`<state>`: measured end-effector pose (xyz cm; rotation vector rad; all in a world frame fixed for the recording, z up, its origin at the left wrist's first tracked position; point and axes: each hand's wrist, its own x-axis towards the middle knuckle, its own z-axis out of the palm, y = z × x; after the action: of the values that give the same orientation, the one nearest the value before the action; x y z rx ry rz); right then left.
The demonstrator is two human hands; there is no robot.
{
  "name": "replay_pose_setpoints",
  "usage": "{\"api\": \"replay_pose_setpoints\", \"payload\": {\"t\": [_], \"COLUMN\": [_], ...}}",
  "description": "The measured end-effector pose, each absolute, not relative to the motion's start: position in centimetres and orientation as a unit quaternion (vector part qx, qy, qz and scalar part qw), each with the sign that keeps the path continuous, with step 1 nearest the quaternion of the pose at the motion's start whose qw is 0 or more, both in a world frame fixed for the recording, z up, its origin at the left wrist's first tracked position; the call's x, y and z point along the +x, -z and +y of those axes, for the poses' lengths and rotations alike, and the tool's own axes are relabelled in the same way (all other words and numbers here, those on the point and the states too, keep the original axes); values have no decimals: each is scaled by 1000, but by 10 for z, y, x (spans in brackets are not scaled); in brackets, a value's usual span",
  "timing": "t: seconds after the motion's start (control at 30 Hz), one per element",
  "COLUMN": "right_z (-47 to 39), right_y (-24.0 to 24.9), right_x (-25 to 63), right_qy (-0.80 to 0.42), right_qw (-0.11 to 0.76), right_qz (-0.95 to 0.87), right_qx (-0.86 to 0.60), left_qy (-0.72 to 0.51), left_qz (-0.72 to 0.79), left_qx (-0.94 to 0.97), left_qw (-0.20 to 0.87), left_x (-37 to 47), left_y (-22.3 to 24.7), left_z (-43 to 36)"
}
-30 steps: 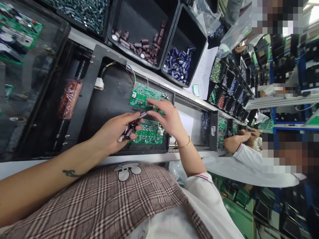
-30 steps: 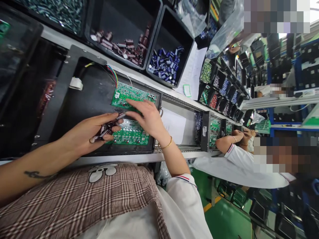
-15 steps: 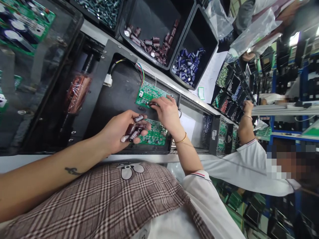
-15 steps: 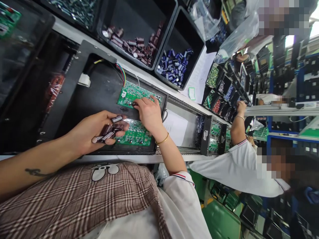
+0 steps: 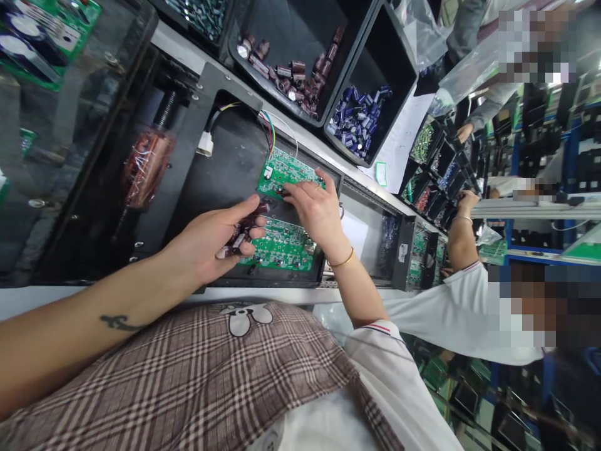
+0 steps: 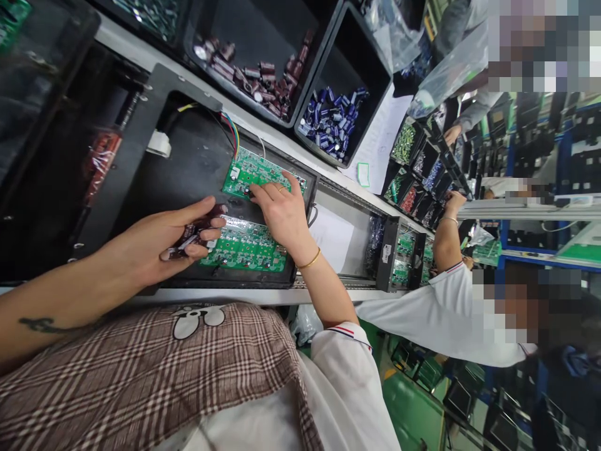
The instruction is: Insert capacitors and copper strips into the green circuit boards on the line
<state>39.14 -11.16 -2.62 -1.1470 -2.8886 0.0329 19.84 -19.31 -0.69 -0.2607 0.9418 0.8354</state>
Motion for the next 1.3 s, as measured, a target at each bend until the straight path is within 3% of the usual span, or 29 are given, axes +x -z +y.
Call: {"api": "replay_pose_setpoints", "payload": {"t": [0.23,0.63,1.3], "right_z": [-138,-117,-113], "right_y": [-4,26,29], "right_x": [371,352,354], "right_qy": [-86,-68,-31], "right_qw": [96,17,-3], "right_qz": [-917,-891,-938], "right_qx": [-378,-450,-346], "left_qy": [-389,-408,-436], "left_qz": [441,428,445], "left_qx": [-88,-98,-91], "left_qw": [804,800,777], "left_x": [198,193,188], "left_y": [12,15,18], "left_z": [-195,-194,-196]}}
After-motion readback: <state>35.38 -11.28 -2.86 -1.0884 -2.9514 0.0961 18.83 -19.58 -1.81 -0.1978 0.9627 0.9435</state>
